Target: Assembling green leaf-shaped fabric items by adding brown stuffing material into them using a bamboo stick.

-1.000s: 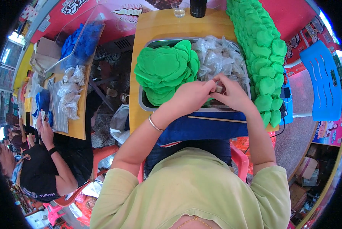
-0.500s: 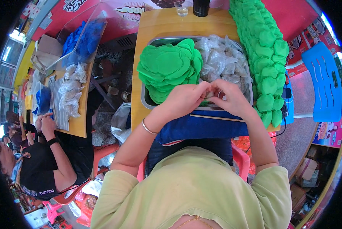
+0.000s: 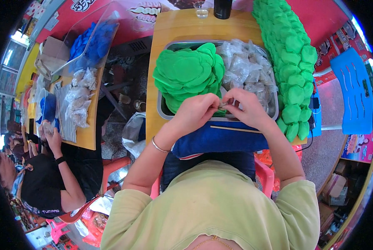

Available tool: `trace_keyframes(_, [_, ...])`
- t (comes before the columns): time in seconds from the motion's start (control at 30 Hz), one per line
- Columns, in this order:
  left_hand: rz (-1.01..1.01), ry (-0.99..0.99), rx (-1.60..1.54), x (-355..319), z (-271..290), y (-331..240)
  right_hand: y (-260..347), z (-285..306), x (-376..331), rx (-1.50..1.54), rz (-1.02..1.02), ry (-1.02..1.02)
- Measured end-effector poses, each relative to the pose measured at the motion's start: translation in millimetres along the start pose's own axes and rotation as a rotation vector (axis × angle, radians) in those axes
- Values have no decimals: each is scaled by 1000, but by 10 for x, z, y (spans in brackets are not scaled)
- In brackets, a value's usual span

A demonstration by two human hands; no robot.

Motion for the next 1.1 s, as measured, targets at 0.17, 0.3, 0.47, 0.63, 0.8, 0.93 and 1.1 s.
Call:
trace_keyframes(0.17, [-13,-31,39,-51,59,9,94,-54,46,-123,129,41])
trace_keyframes(0.3, [-50,-76,84,-125,43,49,166,-116,68,-243,237,114])
trace_keyframes(0.47, [-136,-127,122,-168,18,55,182,-225,81,-439,235,170])
trace_keyframes(0.63, [-192,-198,157,-157,29,29,134,-237,105,-476,216,146])
trace_keyframes(0.8, [-132,-194,253,-106,59,-22,-48,-43,36,-282,33,91])
trace_keyframes(0.93, [-172,-157,398,-117,73,-83,-30,-53,-40,-277,26,77])
trace_keyframes(1.1, [-313,-117,504,-241,345,-556,380,31,-268,-238,91,35])
Point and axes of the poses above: each hand's wrist, its own x-axis towards the middle knuckle, its own z-axis out of the back of the hand, y = z × x, the point moved 5 cm from there along x, towards the middle knuckle, and after that the axes turned 10 degrees about x, right-handed, at the moved point
